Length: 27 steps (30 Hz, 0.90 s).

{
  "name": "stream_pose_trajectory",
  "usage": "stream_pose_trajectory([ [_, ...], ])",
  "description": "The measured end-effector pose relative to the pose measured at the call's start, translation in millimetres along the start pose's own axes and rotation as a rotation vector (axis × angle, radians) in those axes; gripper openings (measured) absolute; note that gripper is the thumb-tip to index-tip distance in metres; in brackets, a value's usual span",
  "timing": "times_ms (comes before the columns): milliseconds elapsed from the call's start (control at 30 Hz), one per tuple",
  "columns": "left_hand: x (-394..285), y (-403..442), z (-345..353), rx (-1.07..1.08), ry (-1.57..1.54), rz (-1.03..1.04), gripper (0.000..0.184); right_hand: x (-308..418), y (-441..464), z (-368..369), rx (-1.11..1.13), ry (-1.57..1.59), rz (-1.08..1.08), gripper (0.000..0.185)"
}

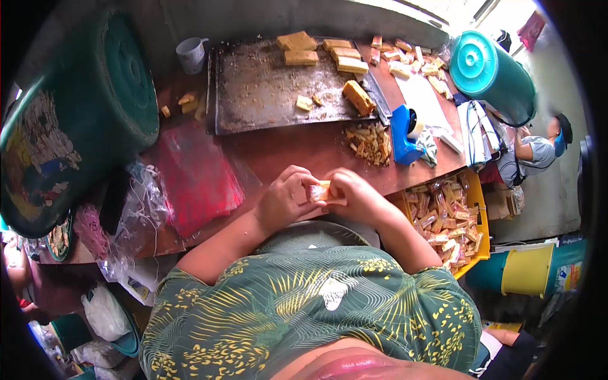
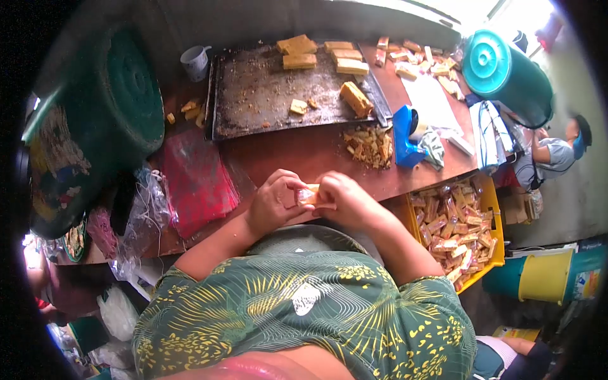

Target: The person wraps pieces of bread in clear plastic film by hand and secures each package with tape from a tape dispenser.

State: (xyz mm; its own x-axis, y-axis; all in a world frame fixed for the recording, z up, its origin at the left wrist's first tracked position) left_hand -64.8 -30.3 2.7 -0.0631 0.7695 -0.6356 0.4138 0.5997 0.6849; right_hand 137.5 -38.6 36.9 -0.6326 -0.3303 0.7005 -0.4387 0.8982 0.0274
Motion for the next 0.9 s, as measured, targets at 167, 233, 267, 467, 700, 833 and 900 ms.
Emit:
stream_pose_trajectory([
  [167, -5, 37, -27, -0.131, 0.141, 0.137, 0.049, -21, 7, -118, -0.551, -0.119, 0.156, 0.018],
  [233, 12, 30, -35, -0.162, 0.230, 0.148, 0.046, -3, 10, -186, -0.994, -0.390, 0.036, 0.020],
  [267, 21, 27, -37, -0.181, 0.277, 0.156, 0.045, 22, 15, -209, -1.192, -0.626, -0.157, 0.023],
  [467, 30, 25, -33, -0.117, 0.143, 0.085, 0.025, 39, 150, -173, -0.510, -0.314, -0.031, 0.040],
  [700, 32, 25, -41, -0.036, 0.093, 0.083, 0.021, -82, 318, -110, -0.249, -0.486, 0.136, 0.045],
  [833, 35, 25, -42, -0.028, 0.082, 0.087, 0.020, -93, 332, -100, -0.266, -0.509, 0.302, 0.044],
  [900, 36, 24, -41, -0.049, 0.096, 0.065, 0.018, -96, 316, -104, -0.341, -0.494, 0.233, 0.048],
])
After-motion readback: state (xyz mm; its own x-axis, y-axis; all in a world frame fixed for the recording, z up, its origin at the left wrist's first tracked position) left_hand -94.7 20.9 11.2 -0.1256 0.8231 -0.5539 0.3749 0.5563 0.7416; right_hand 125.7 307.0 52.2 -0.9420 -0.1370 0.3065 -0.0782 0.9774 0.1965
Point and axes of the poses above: each hand's wrist, its own y-axis towards the middle knuckle, its own z-axis out of the palm, x = y × z, the point moved 3 cm from there along y, towards the middle knuckle, and after that the axes turned 9 degrees about z, right-handed, at the moved point
